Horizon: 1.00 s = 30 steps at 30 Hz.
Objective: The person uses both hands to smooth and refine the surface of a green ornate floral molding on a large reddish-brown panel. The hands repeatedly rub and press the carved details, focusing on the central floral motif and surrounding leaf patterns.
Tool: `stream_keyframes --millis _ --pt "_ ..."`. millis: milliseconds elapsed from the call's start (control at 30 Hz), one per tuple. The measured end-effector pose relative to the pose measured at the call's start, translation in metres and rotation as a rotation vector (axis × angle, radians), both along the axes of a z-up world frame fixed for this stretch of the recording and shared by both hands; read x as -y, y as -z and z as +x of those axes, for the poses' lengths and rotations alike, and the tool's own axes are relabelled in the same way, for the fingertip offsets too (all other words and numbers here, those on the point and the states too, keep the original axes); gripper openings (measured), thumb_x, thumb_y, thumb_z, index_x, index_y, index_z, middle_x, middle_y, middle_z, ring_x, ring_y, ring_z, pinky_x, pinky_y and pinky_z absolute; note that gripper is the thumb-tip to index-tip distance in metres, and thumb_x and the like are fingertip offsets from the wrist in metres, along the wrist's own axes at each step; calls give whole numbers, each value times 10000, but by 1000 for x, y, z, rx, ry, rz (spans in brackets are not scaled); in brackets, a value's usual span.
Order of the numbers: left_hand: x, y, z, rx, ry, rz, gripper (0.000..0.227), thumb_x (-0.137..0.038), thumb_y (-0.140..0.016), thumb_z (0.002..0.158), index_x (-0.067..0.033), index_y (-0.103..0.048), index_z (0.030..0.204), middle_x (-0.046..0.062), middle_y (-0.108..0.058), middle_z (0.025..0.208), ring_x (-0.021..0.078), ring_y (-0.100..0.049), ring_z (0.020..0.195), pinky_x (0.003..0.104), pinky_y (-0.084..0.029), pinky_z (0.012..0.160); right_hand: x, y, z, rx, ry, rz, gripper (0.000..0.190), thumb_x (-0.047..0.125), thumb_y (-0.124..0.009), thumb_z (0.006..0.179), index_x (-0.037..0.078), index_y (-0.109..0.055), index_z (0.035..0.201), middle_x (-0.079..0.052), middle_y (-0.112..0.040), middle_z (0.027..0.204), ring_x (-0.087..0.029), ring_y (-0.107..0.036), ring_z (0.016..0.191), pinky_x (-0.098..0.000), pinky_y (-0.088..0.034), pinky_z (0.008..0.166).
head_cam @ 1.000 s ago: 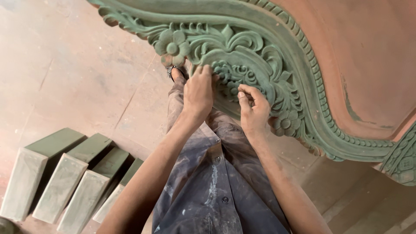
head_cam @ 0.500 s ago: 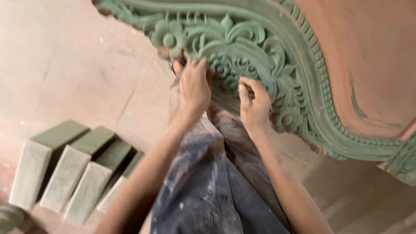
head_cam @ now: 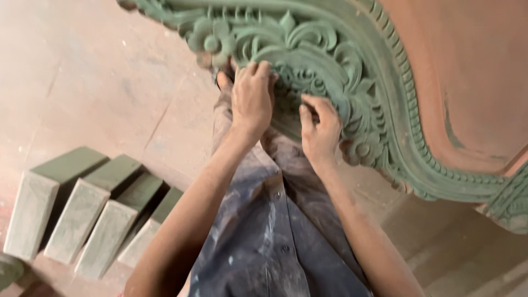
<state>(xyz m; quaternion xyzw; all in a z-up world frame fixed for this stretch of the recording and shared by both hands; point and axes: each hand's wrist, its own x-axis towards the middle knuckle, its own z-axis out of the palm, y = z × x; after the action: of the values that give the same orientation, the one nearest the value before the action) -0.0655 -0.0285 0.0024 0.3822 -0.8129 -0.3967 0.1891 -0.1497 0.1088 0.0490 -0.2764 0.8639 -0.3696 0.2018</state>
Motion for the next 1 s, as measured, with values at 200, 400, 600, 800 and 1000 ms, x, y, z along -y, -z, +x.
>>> stream_keyframes --millis 200,400,600,800,1000 --pt "-18 -8 1 112 -89 125 91 -103 -628 993 -16 -604 1004 189 -637 1007 409 -627 975 511 -500 806 3 -5 1 17 -7 -10 203 34 -673 962 24 -716 1161 -96 -729 1097 -204 -719 927 -302 -569 760" --pt "-37 -8 -16 130 -62 -28 127 -5 -611 870 3 -599 996 201 -643 1032 404 -635 1000 485 -525 849 -6 -2 5 -44 -50 -2 209 2 -655 974 18 -717 1173 -105 -732 1116 -228 -720 994 -338 -563 867" --pt "-17 -2 -6 220 78 -46 218 28 -629 810 11 -609 1026 213 -636 1048 385 -622 1006 459 -519 870 0 -1 3 -17 -38 2 185 40 -692 966 11 -717 1147 -131 -724 1104 -284 -711 989 -366 -549 874" --pt "-22 -6 -1 208 182 -110 234 20 -652 770 13 -607 1000 207 -630 1039 385 -620 1023 447 -525 895 -10 5 2 -55 -75 -6 195 28 -672 979 6 -711 1168 -145 -721 1133 -306 -707 1048 -379 -545 908" --pt "-38 -13 -14 118 95 43 147 29 -605 821 19 -618 967 208 -650 1014 409 -636 1000 470 -525 838 -20 14 -1 -118 -120 -37 183 18 -652 990 -2 -705 1165 -147 -717 1138 -302 -701 1048 -372 -552 916"
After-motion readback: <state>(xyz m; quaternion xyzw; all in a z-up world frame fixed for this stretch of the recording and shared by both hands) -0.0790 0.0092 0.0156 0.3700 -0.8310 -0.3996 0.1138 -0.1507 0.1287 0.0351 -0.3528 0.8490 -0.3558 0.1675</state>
